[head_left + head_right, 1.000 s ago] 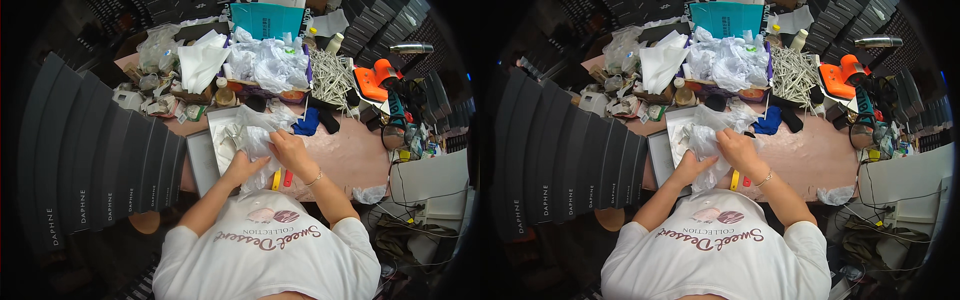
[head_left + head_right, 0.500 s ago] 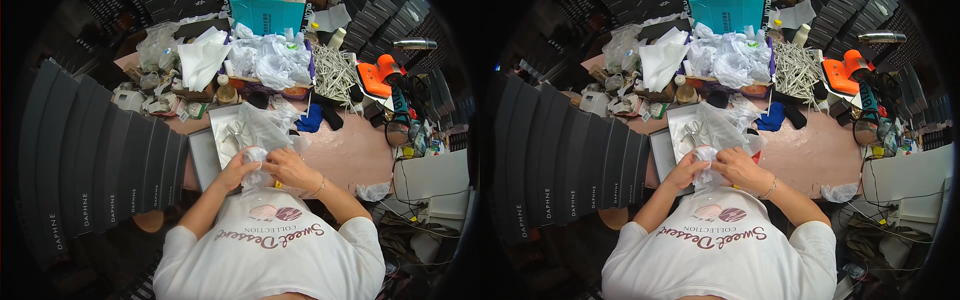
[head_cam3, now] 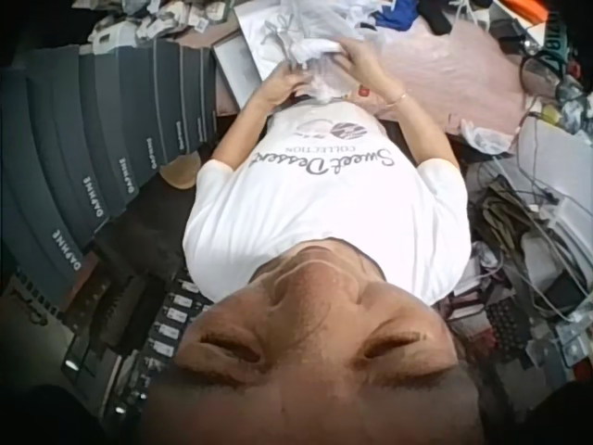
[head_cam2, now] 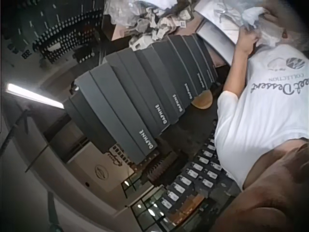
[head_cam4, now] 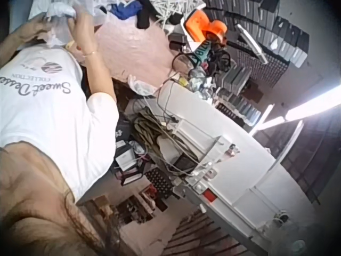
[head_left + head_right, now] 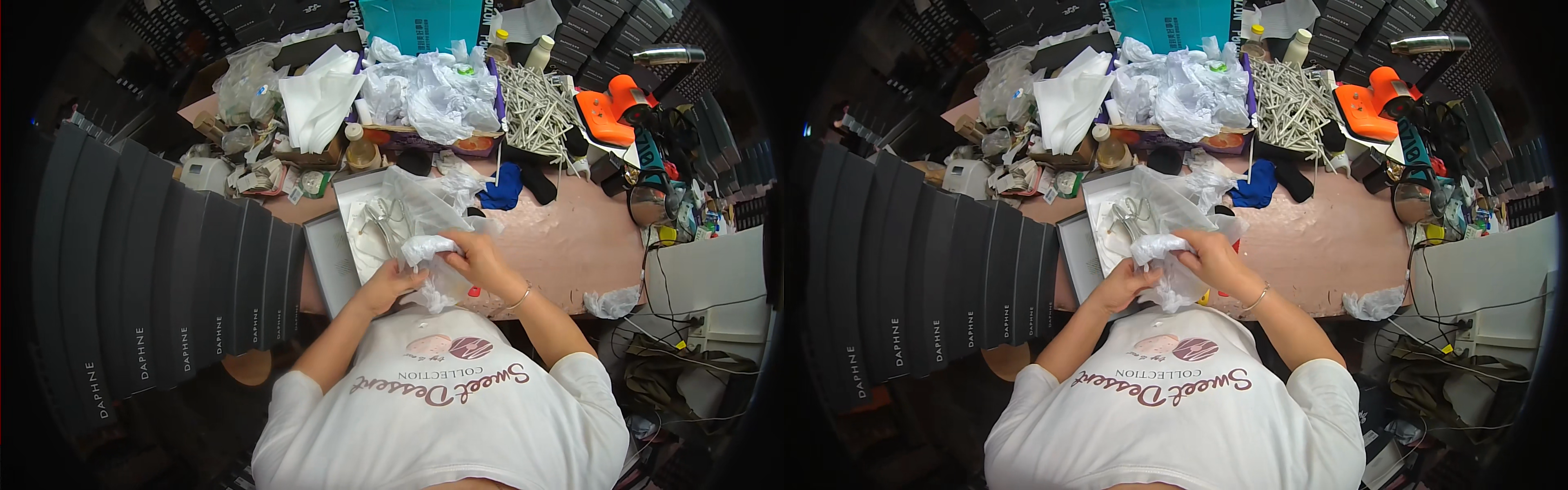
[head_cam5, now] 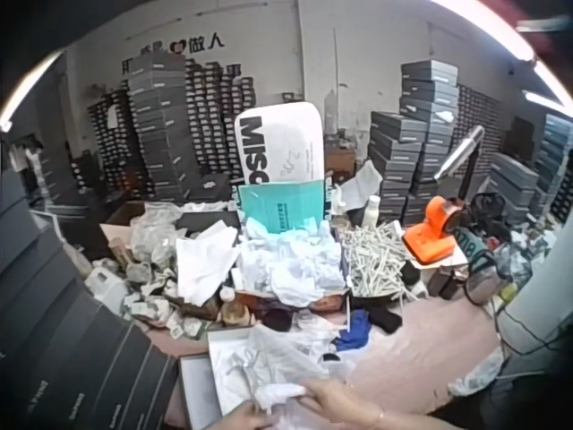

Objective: Wrapping shoes in tissue paper and placing them into a shoebox.

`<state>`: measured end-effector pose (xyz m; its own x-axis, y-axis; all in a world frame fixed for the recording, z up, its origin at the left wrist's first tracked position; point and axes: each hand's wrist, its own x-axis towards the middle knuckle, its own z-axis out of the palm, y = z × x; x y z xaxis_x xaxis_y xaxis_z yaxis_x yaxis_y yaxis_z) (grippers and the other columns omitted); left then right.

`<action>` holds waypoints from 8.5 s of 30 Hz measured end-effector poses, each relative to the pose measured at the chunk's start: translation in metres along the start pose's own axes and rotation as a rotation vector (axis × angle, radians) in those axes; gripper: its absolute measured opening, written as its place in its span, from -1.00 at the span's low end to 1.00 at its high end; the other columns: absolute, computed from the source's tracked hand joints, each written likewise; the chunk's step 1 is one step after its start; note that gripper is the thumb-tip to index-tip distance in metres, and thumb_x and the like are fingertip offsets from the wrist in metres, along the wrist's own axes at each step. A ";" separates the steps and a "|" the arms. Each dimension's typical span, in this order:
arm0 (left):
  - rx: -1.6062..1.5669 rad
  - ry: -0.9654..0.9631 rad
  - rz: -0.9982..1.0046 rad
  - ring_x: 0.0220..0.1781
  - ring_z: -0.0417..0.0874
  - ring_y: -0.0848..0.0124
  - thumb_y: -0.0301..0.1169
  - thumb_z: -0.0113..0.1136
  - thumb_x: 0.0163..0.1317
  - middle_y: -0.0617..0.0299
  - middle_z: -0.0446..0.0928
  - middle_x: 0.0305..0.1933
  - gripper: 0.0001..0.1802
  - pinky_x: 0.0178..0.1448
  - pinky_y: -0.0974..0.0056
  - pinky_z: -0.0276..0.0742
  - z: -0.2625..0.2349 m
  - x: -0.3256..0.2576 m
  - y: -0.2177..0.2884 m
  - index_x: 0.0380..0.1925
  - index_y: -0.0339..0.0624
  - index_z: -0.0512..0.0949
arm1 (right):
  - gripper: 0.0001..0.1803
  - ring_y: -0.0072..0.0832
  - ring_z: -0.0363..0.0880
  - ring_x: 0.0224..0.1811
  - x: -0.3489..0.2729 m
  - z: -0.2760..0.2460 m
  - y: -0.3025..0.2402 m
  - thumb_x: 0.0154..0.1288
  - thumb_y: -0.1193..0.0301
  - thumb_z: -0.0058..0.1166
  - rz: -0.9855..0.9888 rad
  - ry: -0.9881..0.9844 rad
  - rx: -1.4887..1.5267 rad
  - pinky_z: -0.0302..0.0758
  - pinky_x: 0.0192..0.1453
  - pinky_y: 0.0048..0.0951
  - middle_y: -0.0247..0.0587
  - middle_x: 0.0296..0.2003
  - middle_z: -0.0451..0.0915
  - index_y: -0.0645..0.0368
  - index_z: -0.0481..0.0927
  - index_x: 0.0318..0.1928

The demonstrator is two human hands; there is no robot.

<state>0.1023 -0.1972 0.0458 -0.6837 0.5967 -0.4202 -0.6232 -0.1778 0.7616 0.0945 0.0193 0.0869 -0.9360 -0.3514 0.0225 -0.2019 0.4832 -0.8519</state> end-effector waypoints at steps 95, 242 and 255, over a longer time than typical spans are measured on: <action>0.315 0.298 0.328 -0.09 0.52 0.50 -0.63 0.17 0.14 0.15 0.52 -0.11 -0.36 0.03 0.42 0.43 0.051 0.021 -0.031 0.25 -0.17 0.24 | -0.49 -0.27 0.57 -0.11 -0.042 -0.036 0.014 0.20 0.28 0.16 0.198 -0.153 0.148 0.45 -0.02 -0.38 -0.01 -0.17 0.60 0.32 0.43 0.09; -0.533 0.342 0.226 0.03 0.50 0.40 0.15 -0.41 0.38 0.15 0.45 0.00 -0.34 0.14 0.28 0.42 0.049 -0.033 -0.027 0.12 -0.18 0.29 | -0.48 -0.13 0.42 -0.21 -0.016 0.039 -0.045 0.06 -0.02 0.16 -0.306 -0.596 -0.196 0.30 -0.10 -0.22 -0.07 -0.31 0.46 0.25 0.54 -0.32; -0.875 0.361 0.180 0.01 0.55 0.26 0.25 -0.18 0.25 0.05 0.47 0.01 -0.26 0.10 0.13 0.50 0.041 -0.047 -0.035 0.13 -0.16 0.34 | -0.45 -0.12 0.48 -0.22 0.000 0.050 -0.049 0.03 -0.07 0.16 -0.655 -0.513 0.014 0.37 -0.13 -0.22 -0.10 -0.25 0.48 0.18 0.50 -0.22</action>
<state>0.1722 -0.1866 0.0589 -0.7812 0.2530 -0.5707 -0.4607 -0.8506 0.2534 0.1188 -0.0448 0.1023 -0.3822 -0.8815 0.2774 -0.6531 0.0453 -0.7559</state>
